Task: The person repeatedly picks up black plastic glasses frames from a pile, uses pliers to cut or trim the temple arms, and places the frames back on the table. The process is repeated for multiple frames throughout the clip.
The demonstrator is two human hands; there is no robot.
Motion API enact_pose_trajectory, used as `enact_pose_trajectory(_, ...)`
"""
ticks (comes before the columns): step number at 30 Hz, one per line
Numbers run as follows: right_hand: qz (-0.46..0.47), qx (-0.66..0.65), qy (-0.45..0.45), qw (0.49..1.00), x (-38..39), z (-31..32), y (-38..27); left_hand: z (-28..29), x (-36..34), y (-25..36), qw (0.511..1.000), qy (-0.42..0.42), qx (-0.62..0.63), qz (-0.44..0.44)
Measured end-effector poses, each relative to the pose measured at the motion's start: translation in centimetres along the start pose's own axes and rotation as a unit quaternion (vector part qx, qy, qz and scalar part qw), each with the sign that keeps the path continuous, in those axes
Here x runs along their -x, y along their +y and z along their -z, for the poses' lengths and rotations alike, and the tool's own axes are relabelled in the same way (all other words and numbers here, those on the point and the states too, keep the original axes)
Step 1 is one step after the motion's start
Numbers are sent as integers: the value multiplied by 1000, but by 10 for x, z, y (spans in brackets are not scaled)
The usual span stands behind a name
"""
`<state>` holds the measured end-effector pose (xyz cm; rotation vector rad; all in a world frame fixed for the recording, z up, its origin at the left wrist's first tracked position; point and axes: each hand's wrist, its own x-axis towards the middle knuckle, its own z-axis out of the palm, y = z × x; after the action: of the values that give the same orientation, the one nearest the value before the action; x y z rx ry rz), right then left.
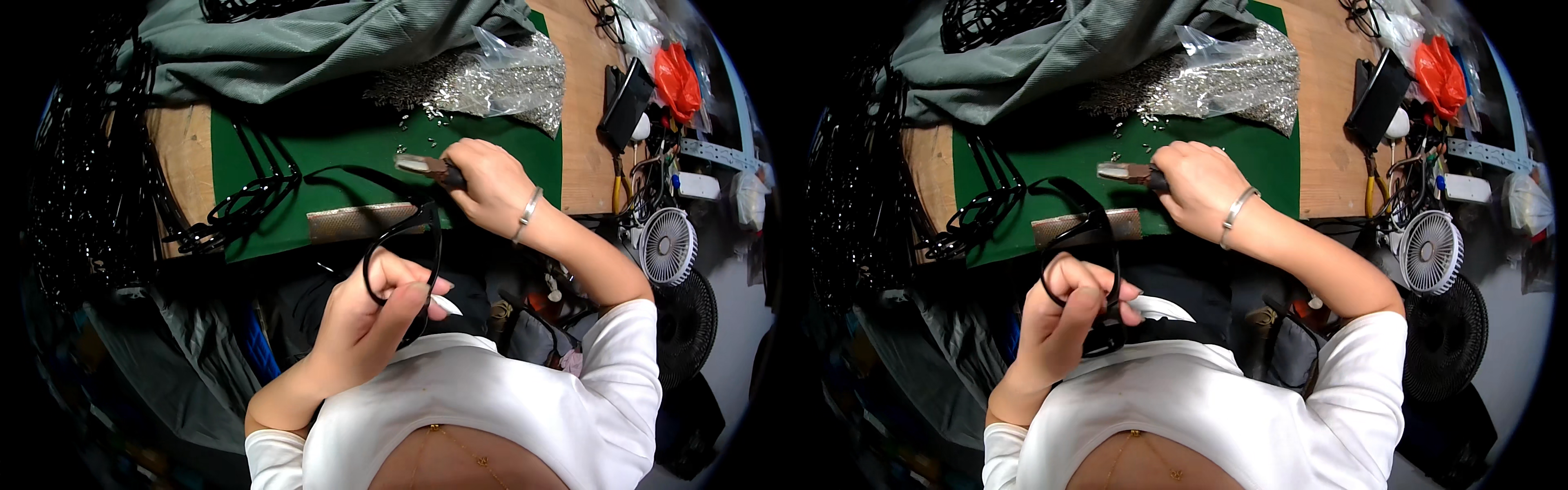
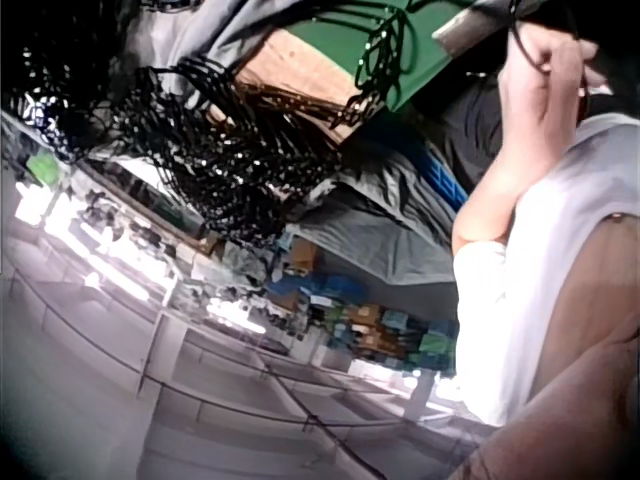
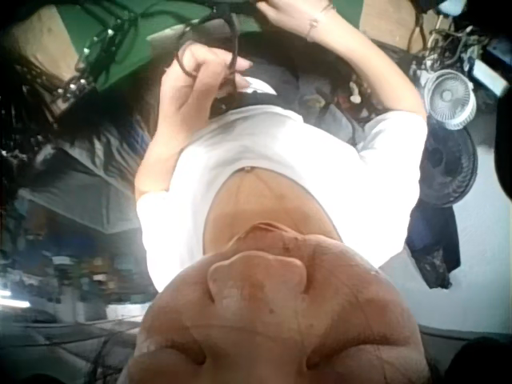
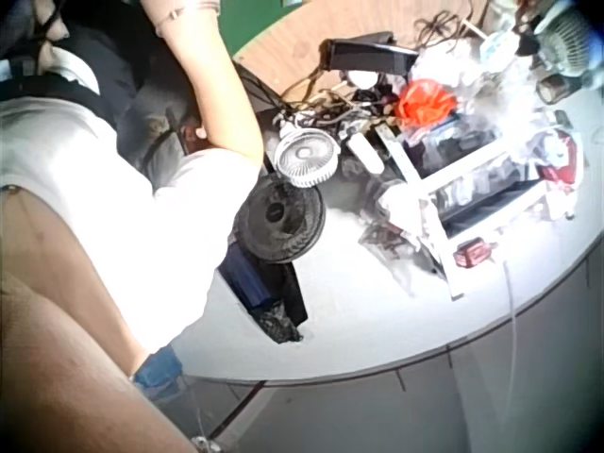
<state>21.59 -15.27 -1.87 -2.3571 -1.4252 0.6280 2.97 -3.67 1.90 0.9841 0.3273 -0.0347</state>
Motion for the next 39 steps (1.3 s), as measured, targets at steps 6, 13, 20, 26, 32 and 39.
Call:
enact_pose_trajectory(6, -8, -46, 89, 995, 15, 1, -8, -13, -12, -11, 998, 55, -30, -30)
enact_pose_trajectory(13, -56, -377, 127, 916, 31, 22, -39, -24, -23, -28, 993, 79, -32, -81)
enact_pose_trajectory(20, -77, -527, 216, 818, 30, 5, -60, -33, -31, -38, 984, 74, -58, -153)
enact_pose_trajectory(26, -158, -636, 136, 743, 26, 11, -56, -30, -31, -32, 992, 54, -47, -108)
enact_pose_trajectory(32, -203, -674, 3, 710, 25, 30, -57, -16, -23, -10, 1000, 21, -5, -9)
enact_pose_trajectory(39, -187, -652, -18, 735, 22, 35, -64, -12, -17, -1, 1000, 14, -3, -8)
